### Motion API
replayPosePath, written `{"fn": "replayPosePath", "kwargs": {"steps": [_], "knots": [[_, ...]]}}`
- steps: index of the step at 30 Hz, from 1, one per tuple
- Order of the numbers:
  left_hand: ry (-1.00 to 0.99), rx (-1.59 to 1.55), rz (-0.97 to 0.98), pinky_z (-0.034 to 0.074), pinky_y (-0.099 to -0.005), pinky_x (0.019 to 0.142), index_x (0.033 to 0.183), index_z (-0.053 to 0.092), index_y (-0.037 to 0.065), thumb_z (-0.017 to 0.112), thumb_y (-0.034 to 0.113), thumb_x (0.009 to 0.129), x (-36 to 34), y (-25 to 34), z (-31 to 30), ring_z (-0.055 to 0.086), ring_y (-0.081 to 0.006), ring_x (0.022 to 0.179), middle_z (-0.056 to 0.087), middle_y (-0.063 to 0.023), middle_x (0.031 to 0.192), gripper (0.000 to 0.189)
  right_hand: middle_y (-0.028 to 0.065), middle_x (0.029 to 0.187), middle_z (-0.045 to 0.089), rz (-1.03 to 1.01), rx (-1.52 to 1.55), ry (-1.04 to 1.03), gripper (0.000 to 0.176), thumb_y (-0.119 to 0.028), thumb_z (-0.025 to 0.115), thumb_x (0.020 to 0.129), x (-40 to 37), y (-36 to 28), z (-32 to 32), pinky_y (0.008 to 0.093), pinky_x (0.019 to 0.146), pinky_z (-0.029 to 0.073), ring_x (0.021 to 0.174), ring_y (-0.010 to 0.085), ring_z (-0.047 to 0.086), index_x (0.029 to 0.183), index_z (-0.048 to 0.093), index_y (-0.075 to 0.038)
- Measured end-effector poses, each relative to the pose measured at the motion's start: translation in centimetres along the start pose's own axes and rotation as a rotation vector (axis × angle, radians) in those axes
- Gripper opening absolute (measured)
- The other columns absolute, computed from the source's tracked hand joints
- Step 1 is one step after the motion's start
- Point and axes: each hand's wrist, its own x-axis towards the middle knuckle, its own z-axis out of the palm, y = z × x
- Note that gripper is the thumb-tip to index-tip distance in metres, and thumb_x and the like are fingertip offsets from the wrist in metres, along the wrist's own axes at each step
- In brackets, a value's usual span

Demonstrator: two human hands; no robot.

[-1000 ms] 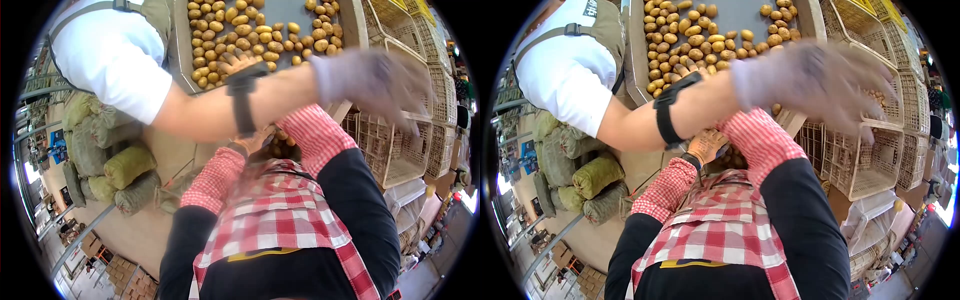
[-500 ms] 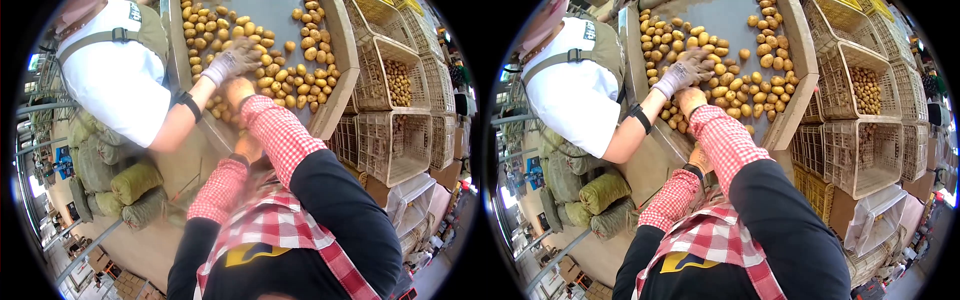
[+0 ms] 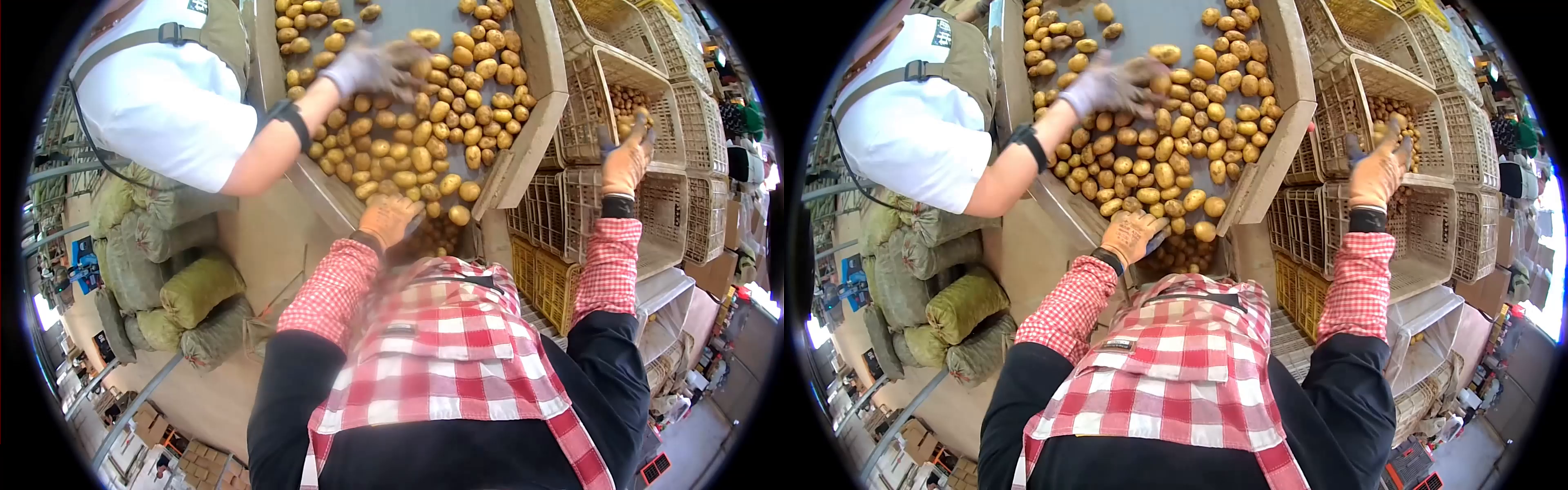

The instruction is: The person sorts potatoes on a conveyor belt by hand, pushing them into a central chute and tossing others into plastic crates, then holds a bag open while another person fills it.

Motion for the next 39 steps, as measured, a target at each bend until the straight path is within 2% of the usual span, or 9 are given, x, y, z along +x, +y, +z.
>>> {"fn": "replayPosePath", "kwargs": {"steps": [1,3,5,7,9,11,15,23,39], "knots": [[0.001,-0.008,0.002,0.053,-0.0392,0.087,0.128,0.070,0.022,0.056,0.037,0.101,-0.1,0.1,0.4,0.068,-0.0200,0.105,0.073,0.0004,0.107,0.034,0.0129,0.112,0.070,0.019,-0.147,0.069,0.072,-0.044,0.068,0.097,0.1,0.2,-0.6,0.0446,0.109,0.052,0.125,0.0275,0.060,0.157,0.041,-0.015],[0.047,-0.026,0.014,0.053,-0.0395,0.087,0.130,0.069,0.022,0.056,0.037,0.101,0.0,-0.4,1.1,0.067,-0.0200,0.104,0.073,0.0002,0.108,0.035,0.0186,0.127,0.064,0.077,0.205,-0.618,0.054,-0.011,0.069,0.094,-1.6,-3.9,-0.9,0.0455,0.101,0.054,0.122,0.0345,0.062,0.146,0.053,-0.009],[-0.008,-0.014,-0.007,0.052,-0.0397,0.087,0.131,0.069,0.022,0.055,0.038,0.102,0.2,-0.4,1.2,0.067,-0.0202,0.104,0.073,-0.0004,0.108,0.036,0.0181,0.142,0.058,-0.442,0.450,-0.320,0.059,-0.002,0.067,0.086,-7.7,-9.4,2.5,0.0403,0.103,0.053,0.128,0.0338,0.059,0.143,0.054,-0.008],[0.050,-0.006,0.019,0.053,-0.0397,0.087,0.132,0.069,0.022,0.056,0.038,0.101,0.0,-0.5,1.6,0.068,-0.0206,0.103,0.073,-0.0013,0.107,0.037,0.0189,0.161,0.037,-0.553,0.274,-0.610,0.077,-0.001,0.067,0.084,-9.4,-16.0,3.0,0.0445,0.114,0.047,0.141,0.0387,0.047,0.155,0.042,-0.018],[0.053,-0.030,0.014,0.053,-0.0395,0.087,0.131,0.068,0.022,0.056,0.038,0.101,-0.1,-0.5,1.3,0.068,-0.0209,0.103,0.073,-0.0014,0.107,0.037,0.0191,0.158,0.041,-0.575,0.206,-0.581,0.071,-0.008,0.065,0.091,-9.6,-18.9,5.3,0.0486,0.110,0.049,0.139,0.0398,0.048,0.156,0.041,-0.022],[0.052,-0.058,0.016,0.053,-0.0393,0.087,0.131,0.068,0.022,0.056,0.037,0.101,-0.1,-0.4,1.1,0.068,-0.0212,0.103,0.073,-0.0016,0.107,0.036,0.0172,0.151,0.049,-0.501,0.000,-0.915,0.064,-0.010,0.065,0.095,-6.7,-21.2,6.2,0.0458,0.104,0.053,0.134,0.0382,0.053,0.154,0.045,-0.022],[0.052,-0.057,0.006,0.053,-0.0392,0.086,0.129,0.069,0.022,0.057,0.038,0.100,0.0,-0.3,1.3,0.068,-0.0212,0.102,0.073,-0.0011,0.107,0.035,0.0150,0.143,0.057,-0.626,-0.011,-0.785,0.060,-0.012,0.065,0.096,-5.2,-21.6,8.4,0.0418,0.098,0.058,0.128,0.0365,0.058,0.152,0.048,-0.027],[0.040,0.018,-0.005,0.055,-0.0390,0.082,0.128,0.069,0.022,0.057,0.038,0.100,0.3,-0.3,1.5,0.068,-0.0204,0.101,0.072,-0.0002,0.105,0.034,0.0092,0.159,0.040,-0.256,0.333,-0.837,0.058,-0.004,0.061,0.095,-3.8,-23.3,7.3,0.0474,0.104,0.055,0.131,0.0393,0.055,0.147,0.051,-0.028],[-0.038,0.038,-0.027,0.055,-0.0384,0.087,0.133,0.066,0.024,0.055,0.031,0.100,-0.1,0.1,0.1,0.068,-0.0207,0.104,0.071,0.0004,0.108,0.035,0.0229,0.130,0.057,-0.125,0.526,-0.588,0.042,-0.006,0.054,0.098,-1.8,-23.4,10.9,0.0459,0.091,0.058,0.108,0.0401,0.069,0.134,0.063,-0.026]]}}
